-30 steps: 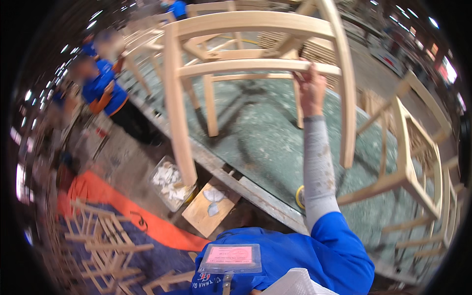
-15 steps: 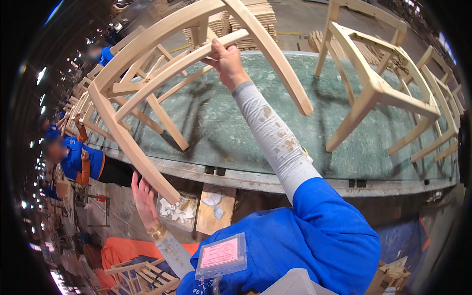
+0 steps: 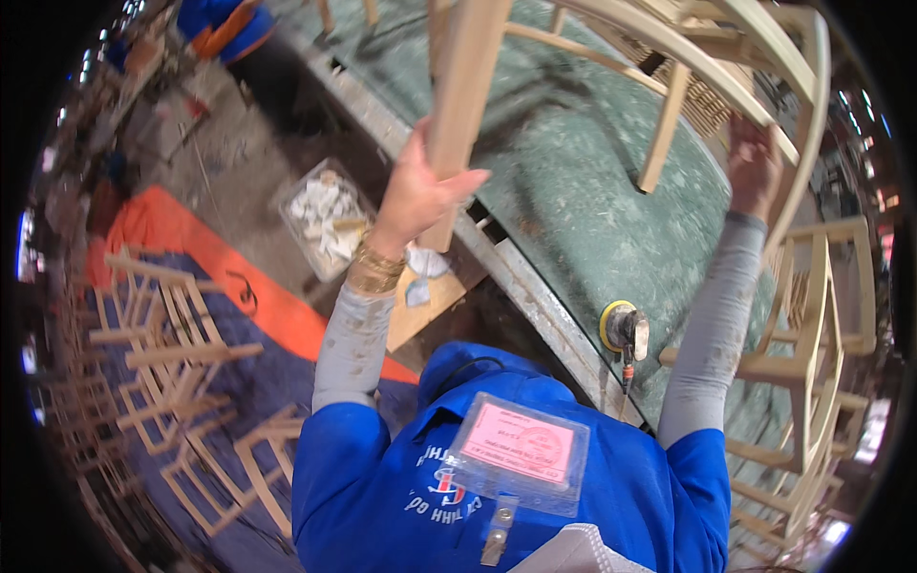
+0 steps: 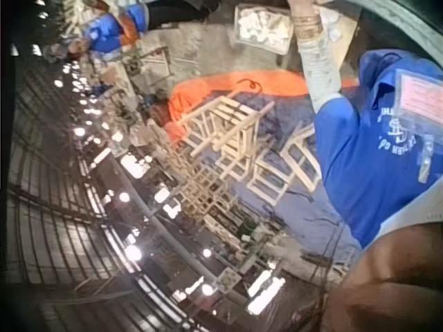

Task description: The person uses a handheld orbital sander to smooth the surfaces of wooden chair frames on a workbench. They reposition the chair multiple times to access different legs and rails, then move to the next chair and repeat the sanding process.

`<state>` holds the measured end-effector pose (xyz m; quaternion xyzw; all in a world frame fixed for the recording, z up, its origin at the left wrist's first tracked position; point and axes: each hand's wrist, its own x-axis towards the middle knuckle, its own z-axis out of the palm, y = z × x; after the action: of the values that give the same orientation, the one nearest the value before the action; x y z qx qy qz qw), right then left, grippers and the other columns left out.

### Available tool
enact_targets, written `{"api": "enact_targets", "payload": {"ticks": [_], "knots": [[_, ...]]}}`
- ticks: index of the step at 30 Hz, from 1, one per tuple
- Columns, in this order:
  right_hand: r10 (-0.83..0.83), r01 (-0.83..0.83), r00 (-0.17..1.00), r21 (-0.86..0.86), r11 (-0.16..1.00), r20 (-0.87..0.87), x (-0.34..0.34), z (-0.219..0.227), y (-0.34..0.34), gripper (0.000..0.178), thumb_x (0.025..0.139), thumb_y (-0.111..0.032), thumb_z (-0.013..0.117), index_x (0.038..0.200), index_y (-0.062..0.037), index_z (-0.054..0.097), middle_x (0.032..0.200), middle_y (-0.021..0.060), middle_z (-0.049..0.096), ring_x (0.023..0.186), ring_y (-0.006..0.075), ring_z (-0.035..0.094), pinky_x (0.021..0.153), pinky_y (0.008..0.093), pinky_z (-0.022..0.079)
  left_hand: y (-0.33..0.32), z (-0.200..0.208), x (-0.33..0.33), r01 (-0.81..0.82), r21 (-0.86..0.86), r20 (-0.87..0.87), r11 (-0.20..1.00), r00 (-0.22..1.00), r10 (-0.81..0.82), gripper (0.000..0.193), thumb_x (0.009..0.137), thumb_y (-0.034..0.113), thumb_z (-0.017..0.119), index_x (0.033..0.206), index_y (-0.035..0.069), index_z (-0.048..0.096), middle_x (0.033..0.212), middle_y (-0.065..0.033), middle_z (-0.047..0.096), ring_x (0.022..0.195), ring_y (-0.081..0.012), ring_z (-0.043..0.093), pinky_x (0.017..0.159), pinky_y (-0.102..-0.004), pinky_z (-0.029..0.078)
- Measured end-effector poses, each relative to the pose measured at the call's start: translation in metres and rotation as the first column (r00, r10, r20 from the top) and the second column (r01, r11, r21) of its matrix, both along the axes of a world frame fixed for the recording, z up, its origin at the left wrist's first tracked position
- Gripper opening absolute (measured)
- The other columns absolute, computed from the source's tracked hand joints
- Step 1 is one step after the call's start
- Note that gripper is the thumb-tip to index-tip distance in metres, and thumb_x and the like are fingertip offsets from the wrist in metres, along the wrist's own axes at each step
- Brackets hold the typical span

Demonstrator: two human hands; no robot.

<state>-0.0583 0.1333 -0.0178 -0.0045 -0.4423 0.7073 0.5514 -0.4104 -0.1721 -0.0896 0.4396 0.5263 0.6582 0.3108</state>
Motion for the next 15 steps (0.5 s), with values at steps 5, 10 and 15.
{"api": "enact_targets", "payload": {"ticks": [5, 10, 15], "knots": [[-0.006, 0.009, 0.999, -0.088, 0.996, 0.032, -0.004, 0.014, 0.004, 0.028, 0.096, -0.022, 0.047, 0.103, 0.0024, 0.059, 0.109, 0.0189, 0.063, 0.111, 0.0303, 0.057, 0.106, 0.0484, 0.035, -0.003, -0.001, -0.009, 0.156, 0.074, 0.141, 0.985, 0.976, -0.165, 0.078, 0.066, 0.010, 0.082, 0.129, -0.002, 0.037, 0.116, -0.0073, 0.051, 0.102, -0.0145, 0.052, 0.088, -0.0276, 0.045], [-0.387, 0.421, 0.867, -0.046, 0.906, 0.313, -0.042, 0.018, -0.014, 0.034, 0.095, -0.030, 0.048, 0.106, 0.0010, 0.059, 0.115, 0.0160, 0.061, 0.109, 0.0295, 0.057, 0.103, 0.0459, 0.040, 0.001, -0.009, -0.018, 0.284, 0.172, 0.301, 0.943, 0.897, -0.325, 0.075, 0.070, 0.003, 0.076, 0.133, 0.003, 0.035, 0.099, -0.0063, 0.055, 0.077, -0.0121, 0.058, 0.067, -0.0280, 0.051], [-0.351, 0.204, 0.110, 0.325, 0.924, 0.930, -0.021, -0.051, -0.077, 0.041, 0.090, -0.038, 0.057, 0.118, -0.0077, 0.054, 0.106, 0.0059, 0.060, 0.097, 0.0172, 0.059, 0.078, 0.0299, 0.048, 0.009, 0.005, -0.019, 0.264, 0.193, 0.311, 0.945, 0.897, -0.314, 0.077, 0.069, 0.003, 0.077, 0.134, 0.003, 0.035, 0.106, -0.0042, 0.052, 0.085, -0.0103, 0.055, 0.067, -0.0258, 0.050]]}}
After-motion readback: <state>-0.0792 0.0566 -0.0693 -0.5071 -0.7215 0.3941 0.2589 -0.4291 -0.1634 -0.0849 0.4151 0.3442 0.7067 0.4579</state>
